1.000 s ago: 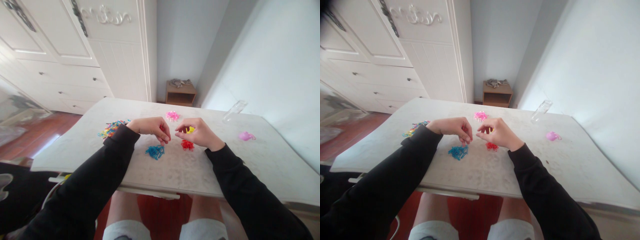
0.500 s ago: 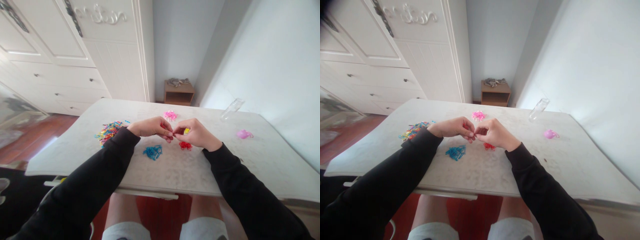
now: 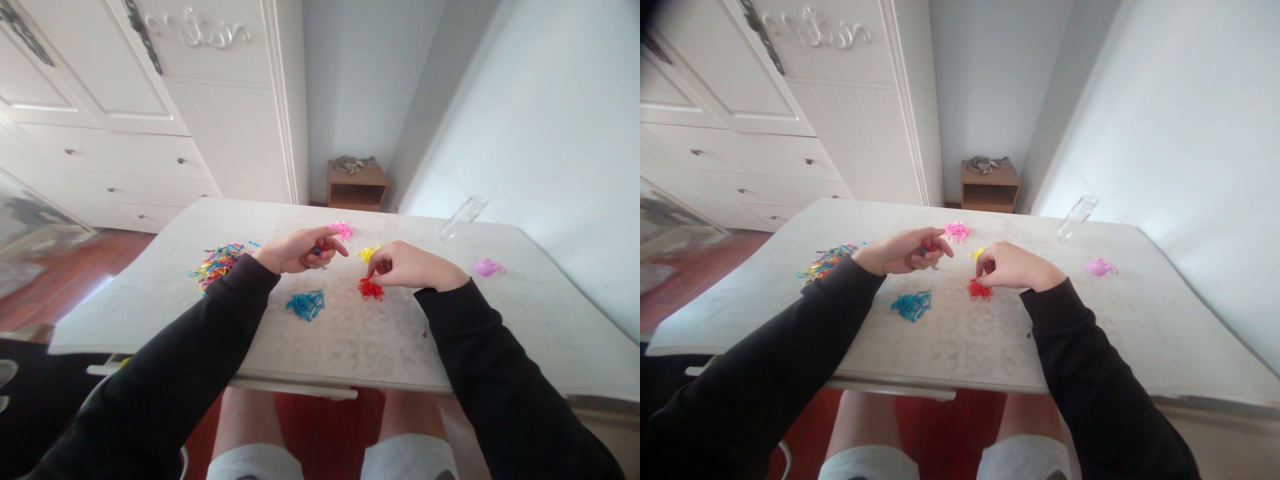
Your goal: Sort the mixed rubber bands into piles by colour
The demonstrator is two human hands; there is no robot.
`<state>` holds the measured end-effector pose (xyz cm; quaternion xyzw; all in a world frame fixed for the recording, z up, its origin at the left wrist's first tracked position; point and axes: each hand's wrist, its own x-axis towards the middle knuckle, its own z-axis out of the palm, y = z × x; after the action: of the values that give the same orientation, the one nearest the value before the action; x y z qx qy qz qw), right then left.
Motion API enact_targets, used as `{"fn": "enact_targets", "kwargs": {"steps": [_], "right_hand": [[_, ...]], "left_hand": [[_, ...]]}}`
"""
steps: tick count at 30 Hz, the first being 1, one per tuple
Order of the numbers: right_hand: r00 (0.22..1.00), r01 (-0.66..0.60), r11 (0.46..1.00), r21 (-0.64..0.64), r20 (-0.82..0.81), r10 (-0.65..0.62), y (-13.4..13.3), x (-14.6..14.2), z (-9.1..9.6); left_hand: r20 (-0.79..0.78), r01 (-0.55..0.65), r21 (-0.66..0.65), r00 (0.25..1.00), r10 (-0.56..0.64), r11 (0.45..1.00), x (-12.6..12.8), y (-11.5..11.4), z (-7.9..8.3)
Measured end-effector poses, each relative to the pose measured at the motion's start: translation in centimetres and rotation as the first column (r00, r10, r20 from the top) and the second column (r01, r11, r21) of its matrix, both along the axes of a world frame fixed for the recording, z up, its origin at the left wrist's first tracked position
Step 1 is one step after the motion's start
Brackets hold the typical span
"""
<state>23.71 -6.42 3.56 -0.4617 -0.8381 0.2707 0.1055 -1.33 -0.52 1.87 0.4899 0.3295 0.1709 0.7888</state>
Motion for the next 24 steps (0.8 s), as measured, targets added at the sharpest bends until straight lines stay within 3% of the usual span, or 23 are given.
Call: {"fn": "enact_targets", "kwargs": {"steps": [6, 12, 18, 24], "right_hand": [[0.99, 0.075, 0.975, 0.21, -0.136, -0.047, -0.4, -1.1, 0.5], [0.94, 0.128, 0.882, 0.454, -0.339, 0.038, -0.6, -3.3, -0.3], [0.919, 0.039, 0.9, 0.434, -0.37, 0.139, -0.3, -4.2, -1.6], [0.918, 0.064, 0.928, 0.368, -0.386, 0.09, -0.5, -4.7, -1.8]], "left_hand": [[0.062, 0.068, -0.085, 0.996, -0.062, 0.994, 0.2, -0.6, 0.7], [0.035, 0.125, -0.053, 0.992, -0.124, 0.991, 0.5, -1.3, 0.8], [0.036, 0.239, 0.004, 0.97, -0.239, 0.971, 0.8, -1.6, 0.3], [0.021, 0.25, 0.028, 0.968, -0.251, 0.968, 1.1, -1.8, 0.0]]}}
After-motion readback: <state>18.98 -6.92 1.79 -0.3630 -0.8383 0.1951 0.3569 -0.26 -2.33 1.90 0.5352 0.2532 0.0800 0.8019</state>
